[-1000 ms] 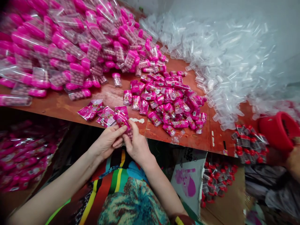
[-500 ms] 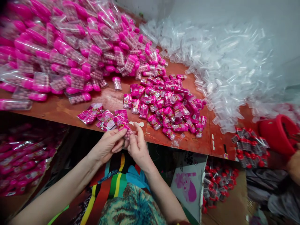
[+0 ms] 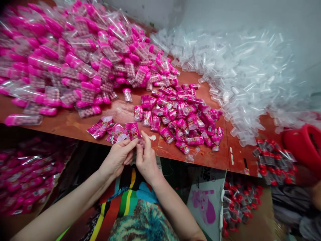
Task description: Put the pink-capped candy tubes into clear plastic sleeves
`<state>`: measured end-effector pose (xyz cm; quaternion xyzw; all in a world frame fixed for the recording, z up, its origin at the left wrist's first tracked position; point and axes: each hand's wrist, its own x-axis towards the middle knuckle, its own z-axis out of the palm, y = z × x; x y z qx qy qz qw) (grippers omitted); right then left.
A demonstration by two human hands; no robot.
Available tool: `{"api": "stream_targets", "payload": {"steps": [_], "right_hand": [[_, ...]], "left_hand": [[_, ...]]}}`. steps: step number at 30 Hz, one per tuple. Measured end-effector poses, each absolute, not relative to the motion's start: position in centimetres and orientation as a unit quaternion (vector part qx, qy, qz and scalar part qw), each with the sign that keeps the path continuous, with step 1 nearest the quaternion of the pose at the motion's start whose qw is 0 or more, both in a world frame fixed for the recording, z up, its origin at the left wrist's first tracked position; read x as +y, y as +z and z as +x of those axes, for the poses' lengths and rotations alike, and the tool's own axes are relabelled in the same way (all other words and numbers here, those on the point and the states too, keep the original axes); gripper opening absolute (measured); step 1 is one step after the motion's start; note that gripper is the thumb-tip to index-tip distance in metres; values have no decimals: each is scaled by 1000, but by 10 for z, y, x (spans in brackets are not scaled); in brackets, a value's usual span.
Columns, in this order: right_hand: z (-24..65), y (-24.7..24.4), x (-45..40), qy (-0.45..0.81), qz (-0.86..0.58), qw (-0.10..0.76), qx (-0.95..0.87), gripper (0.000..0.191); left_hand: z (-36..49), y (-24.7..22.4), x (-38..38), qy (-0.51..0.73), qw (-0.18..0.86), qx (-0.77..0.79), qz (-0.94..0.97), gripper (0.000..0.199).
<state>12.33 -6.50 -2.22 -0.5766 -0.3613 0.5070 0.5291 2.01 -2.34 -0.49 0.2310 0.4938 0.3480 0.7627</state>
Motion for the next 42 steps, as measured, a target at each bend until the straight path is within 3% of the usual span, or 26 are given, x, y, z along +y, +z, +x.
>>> {"api": "stream_targets", "payload": {"steps": [2, 8, 13, 20, 25, 31, 36, 42], "right_hand": [[121, -25, -61, 523, -568, 530, -351, 46], [128, -29, -50, 731, -408, 504, -211, 56], [132, -29, -43, 784, -363, 454, -218, 46], [131, -24, -32, 744, -416, 455, -258, 29], [128, -24, -31, 714, -459, 451, -276, 29], [126, -17, -37, 704, -468, 419, -330, 28], [124, -15, -46, 726, -426, 388, -376, 25], [118, -33, -56, 686, -481, 407, -364, 26]], "left_hand": [[23, -3, -24, 356, 759, 498, 221, 40], [16, 7, -21, 315, 781, 466, 272, 43], [3, 2, -11, 257, 773, 446, 371, 42], [2, -11, -7, 259, 713, 467, 455, 32], [-7, -10, -6, 224, 730, 455, 459, 23], [-17, 6, -4, 366, 732, 463, 341, 54], [-8, 10, -3, 441, 715, 452, 299, 46], [-7, 3, -13, 458, 713, 446, 287, 44]]}}
